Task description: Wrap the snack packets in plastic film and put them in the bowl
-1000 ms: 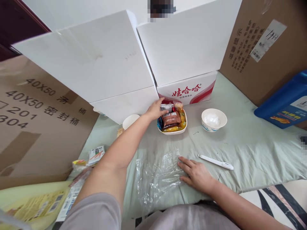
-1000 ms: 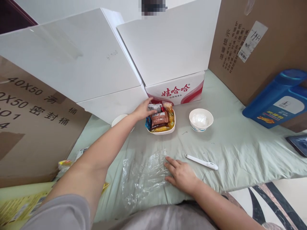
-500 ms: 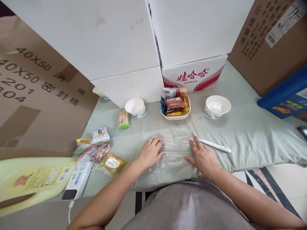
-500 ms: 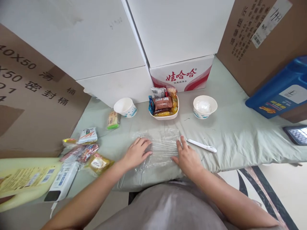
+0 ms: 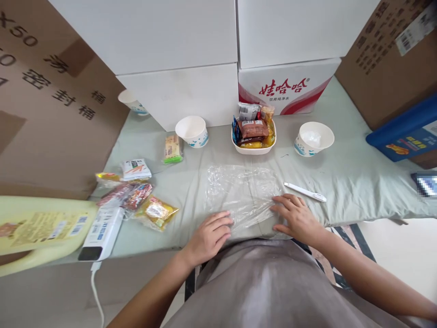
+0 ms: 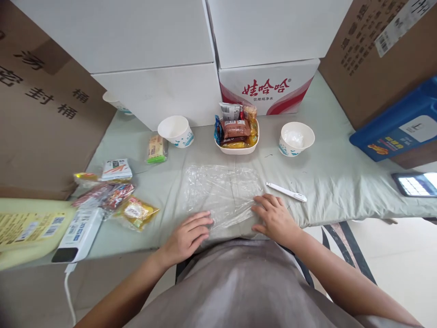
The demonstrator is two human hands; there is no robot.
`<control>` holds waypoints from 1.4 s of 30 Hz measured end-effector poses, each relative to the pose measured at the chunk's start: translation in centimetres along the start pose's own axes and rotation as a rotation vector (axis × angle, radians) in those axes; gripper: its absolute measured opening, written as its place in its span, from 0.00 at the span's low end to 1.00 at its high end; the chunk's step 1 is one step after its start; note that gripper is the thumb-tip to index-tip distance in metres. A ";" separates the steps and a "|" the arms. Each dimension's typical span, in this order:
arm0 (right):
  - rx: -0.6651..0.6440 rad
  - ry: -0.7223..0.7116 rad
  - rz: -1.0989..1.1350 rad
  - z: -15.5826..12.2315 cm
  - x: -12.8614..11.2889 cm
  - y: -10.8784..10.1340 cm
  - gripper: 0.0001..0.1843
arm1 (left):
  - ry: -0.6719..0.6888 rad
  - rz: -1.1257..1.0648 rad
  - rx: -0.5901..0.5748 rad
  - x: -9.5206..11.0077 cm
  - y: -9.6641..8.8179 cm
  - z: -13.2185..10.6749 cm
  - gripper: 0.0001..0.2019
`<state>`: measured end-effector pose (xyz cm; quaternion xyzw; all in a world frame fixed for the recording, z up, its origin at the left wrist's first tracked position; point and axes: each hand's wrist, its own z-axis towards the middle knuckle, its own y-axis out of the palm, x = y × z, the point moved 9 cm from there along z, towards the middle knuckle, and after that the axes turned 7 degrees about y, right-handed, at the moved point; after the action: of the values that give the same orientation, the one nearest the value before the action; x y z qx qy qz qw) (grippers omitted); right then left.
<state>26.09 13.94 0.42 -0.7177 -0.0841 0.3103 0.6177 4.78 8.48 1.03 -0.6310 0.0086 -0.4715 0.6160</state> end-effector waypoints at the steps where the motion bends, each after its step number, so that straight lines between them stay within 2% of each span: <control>1: 0.013 0.007 -0.005 -0.2 0.1 -0.1 0.14 | -0.029 -0.055 0.016 -0.1 -0.4 -0.2 0.09; 3: 0.017 -0.027 0.019 -0.7 -0.3 -0.6 0.04 | -0.109 -0.180 0.003 -0.3 -1.1 -0.4 0.07; 4: 0.000 -0.062 0.051 -0.8 -0.7 -0.8 0.03 | -0.158 -0.247 -0.029 -0.3 -1.2 -0.4 0.06; 7: -0.136 -0.148 0.200 -1.3 -2.0 -1.3 0.08 | -0.313 -0.442 -0.173 -0.4 -1.0 -0.6 0.05; 9: -0.232 -0.153 0.292 -1.4 -2.4 -1.5 0.09 | -0.399 -0.557 -0.237 -0.8 -0.6 -0.7 0.04; 12: -0.251 -0.106 0.382 -1.0 -2.2 -2.1 0.07 | -0.483 -0.631 -0.249 -1.9 -0.5 -0.5 0.03; 14: -0.211 -0.054 0.432 -0.5 -1.7 -2.4 0.07 | -0.495 -0.554 -0.206 -2.7 -1.3 0.2 0.03; 19: -0.102 0.140 0.523 0.7 0.5 -1.8 0.08 | -0.416 -0.190 -0.149 -3.1 -4.1 3.5 0.06; 22: -0.032 0.202 0.490 1.0 1.5 -1.4 0.11 | -0.356 -0.024 -0.075 -3.7 -4.8 5.5 0.07; 23: -0.045 0.206 0.442 1.1 1.6 -1.2 0.13 | -0.344 0.028 -0.036 -4.1 -4.7 5.9 0.07; 27: -0.161 0.172 0.219 1.6 1.9 -0.9 0.14 | -0.299 0.251 0.028 -5.3 -1.9 6.5 0.08; 31: 0.058 0.145 0.160 3.9 1.7 -4.1 0.13 | -0.206 0.485 0.077 -4.1 0.8 6.0 0.10; 33: 0.090 0.115 0.144 5.7 0.6 -4.2 0.14 | -0.155 0.536 0.086 -3.3 1.5 5.8 0.11; 37: -0.024 0.049 0.139 9.5 -2.9 -1.5 0.25 | -0.088 0.503 0.154 -2.5 1.1 5.8 0.11; 40: -0.232 0.085 0.233 11.4 -4.6 1.4 0.28 | -0.060 0.467 0.208 -2.5 0.8 5.8 0.10; 42: -0.413 0.168 0.371 11.9 -4.5 3.0 0.29 | -0.063 0.459 0.210 -2.6 0.9 5.8 0.10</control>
<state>15.15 20.91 -1.42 -0.8546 0.0387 0.3338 0.3960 7.34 14.30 0.01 -0.5594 0.0836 -0.2976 0.7691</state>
